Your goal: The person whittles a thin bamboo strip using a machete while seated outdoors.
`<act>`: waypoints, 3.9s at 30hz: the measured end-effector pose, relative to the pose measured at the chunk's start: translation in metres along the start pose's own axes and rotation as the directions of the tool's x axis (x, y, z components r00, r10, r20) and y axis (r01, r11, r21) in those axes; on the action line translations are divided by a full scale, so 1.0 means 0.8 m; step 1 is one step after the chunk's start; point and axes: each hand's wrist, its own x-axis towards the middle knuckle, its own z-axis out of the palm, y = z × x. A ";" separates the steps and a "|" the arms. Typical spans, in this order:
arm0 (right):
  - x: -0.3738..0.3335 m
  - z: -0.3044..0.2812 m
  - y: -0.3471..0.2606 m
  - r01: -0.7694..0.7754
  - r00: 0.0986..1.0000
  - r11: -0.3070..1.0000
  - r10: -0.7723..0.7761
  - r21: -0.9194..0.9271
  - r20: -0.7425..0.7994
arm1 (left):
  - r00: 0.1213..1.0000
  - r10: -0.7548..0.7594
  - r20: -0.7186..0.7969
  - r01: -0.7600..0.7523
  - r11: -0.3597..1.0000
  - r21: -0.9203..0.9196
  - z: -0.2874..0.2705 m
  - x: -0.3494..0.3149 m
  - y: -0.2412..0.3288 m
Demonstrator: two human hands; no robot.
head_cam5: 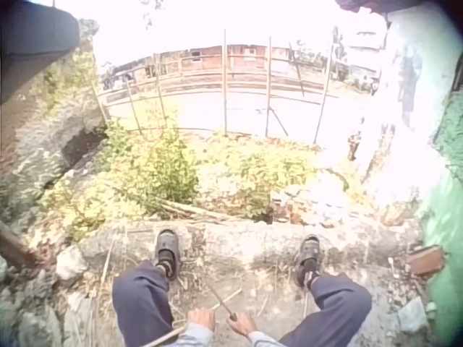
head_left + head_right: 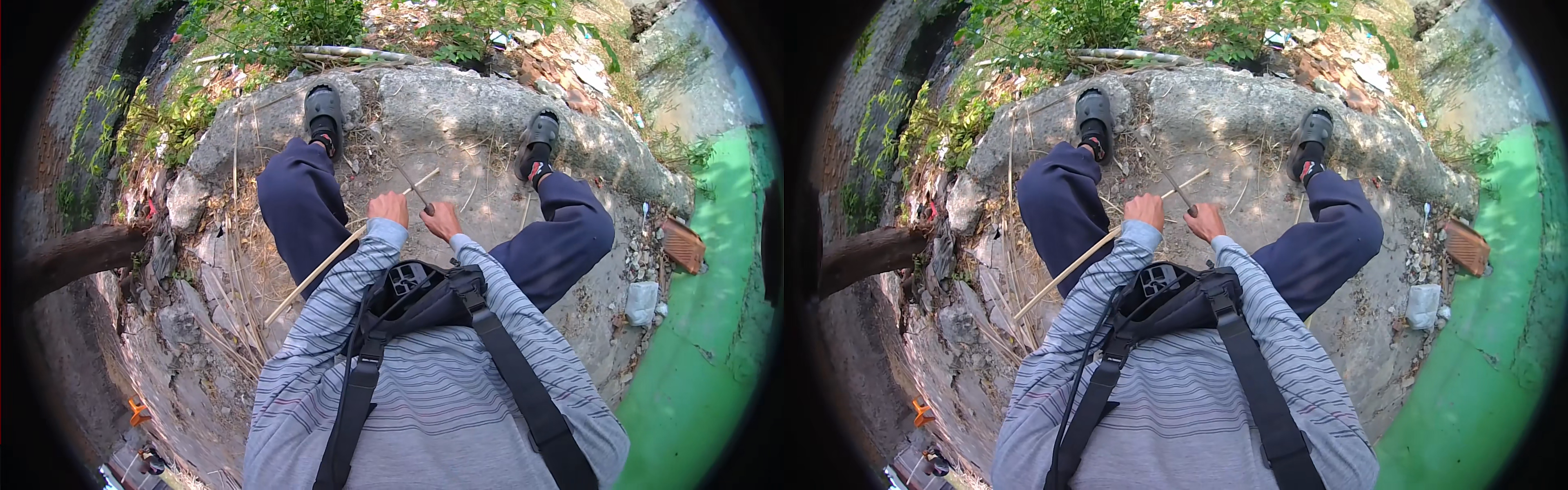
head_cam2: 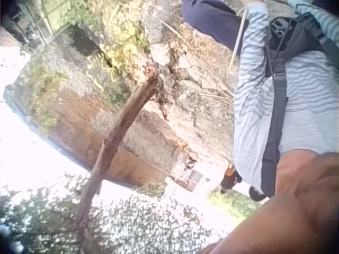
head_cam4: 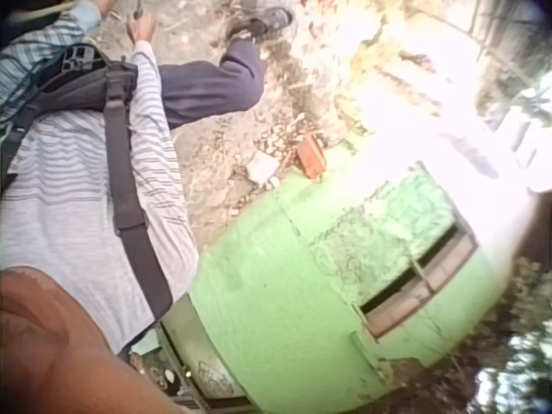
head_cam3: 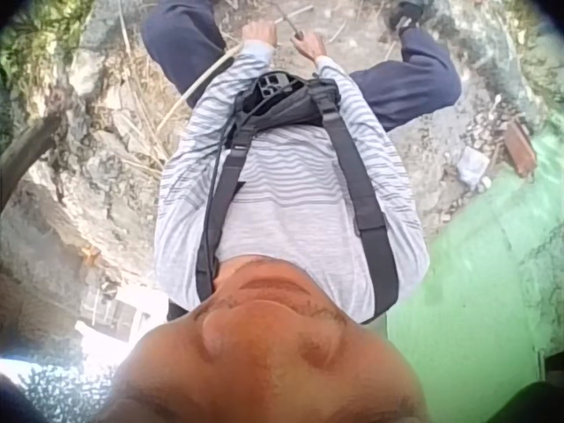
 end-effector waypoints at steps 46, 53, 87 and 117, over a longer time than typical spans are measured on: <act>0.002 0.004 -0.019 0.044 0.998 0.998 -0.046 0.049 0.033 | 1.000 -0.011 -0.011 0.010 0.997 -0.076 0.009 -0.010 -0.010; -0.005 -0.005 -0.058 0.205 0.977 0.974 -0.210 0.097 0.042 | 0.998 -0.027 -0.060 0.023 0.997 -0.074 0.015 -0.008 -0.018; 0.025 0.005 0.045 -0.087 0.996 0.994 0.088 -0.063 0.009 | 0.998 0.029 -0.058 -0.035 0.995 -0.094 0.006 -0.006 0.006; 0.034 -0.038 0.046 -0.149 0.949 0.984 0.169 0.094 -0.266 | 0.992 0.124 0.009 -0.119 0.968 -0.221 -0.122 -0.082 -0.073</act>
